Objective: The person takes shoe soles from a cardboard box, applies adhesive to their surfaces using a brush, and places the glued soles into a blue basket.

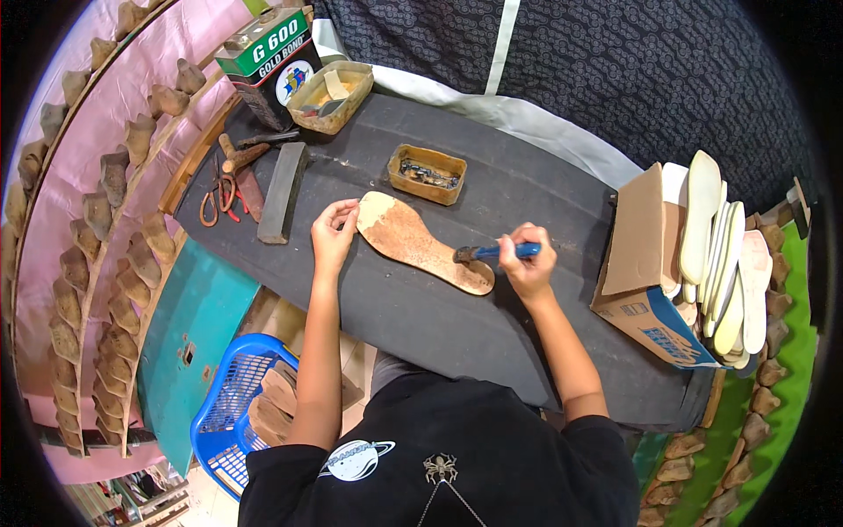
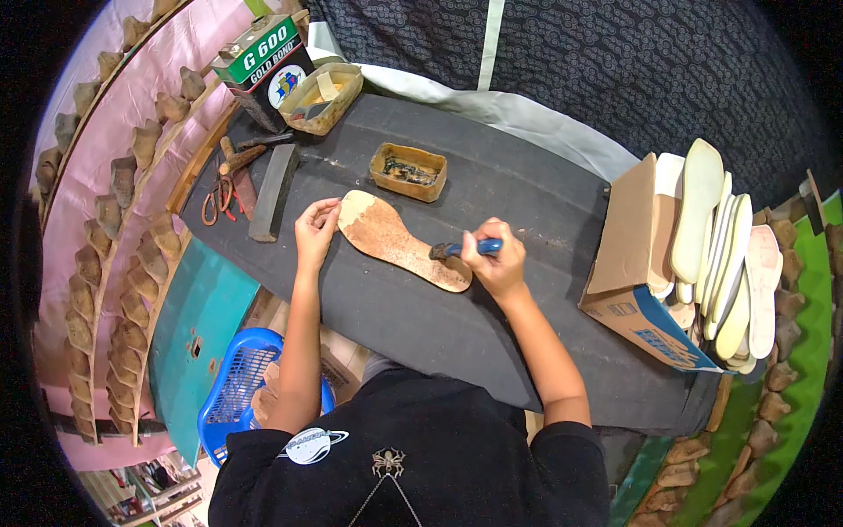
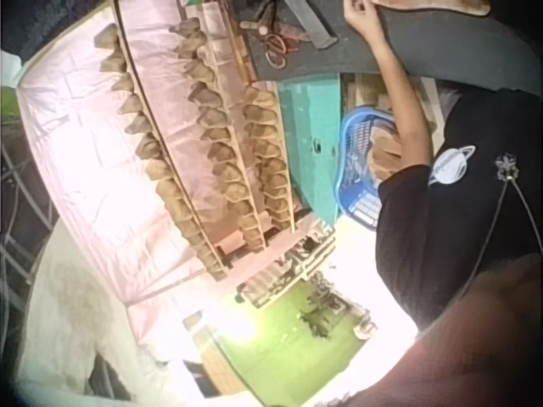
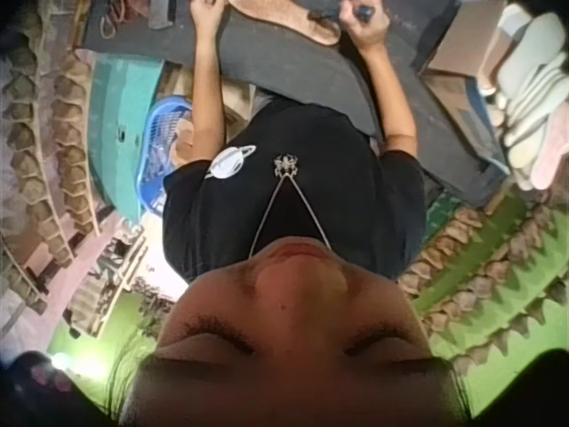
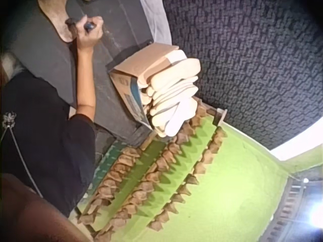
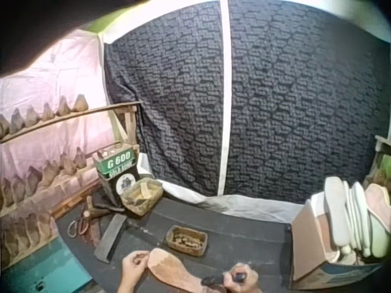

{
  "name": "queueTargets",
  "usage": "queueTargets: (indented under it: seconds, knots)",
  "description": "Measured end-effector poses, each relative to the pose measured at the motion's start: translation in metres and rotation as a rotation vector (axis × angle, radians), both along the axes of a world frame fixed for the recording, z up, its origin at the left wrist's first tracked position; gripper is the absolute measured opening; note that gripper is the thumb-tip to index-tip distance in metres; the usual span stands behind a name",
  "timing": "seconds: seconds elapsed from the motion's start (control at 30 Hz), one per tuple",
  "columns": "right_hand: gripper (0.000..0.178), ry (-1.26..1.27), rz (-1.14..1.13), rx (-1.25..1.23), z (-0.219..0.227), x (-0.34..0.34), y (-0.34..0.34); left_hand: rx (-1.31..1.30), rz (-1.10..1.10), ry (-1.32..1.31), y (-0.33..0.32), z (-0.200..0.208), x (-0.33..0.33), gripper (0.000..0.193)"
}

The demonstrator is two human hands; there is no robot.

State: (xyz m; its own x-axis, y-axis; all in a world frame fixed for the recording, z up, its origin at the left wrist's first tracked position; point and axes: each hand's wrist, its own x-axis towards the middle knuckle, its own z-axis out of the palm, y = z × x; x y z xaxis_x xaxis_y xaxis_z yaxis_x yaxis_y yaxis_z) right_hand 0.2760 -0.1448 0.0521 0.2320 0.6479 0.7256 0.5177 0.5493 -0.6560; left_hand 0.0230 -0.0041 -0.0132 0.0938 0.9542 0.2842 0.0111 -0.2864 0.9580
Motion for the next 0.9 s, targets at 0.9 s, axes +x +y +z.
queueTargets:
  seconds: [0.9]
  knots:
    - [0.022,0.050,-0.146,-0.064,0.007,0.021,-0.021,-0.041,-0.008,-0.014,-0.002,0.000,-0.002,0.016]
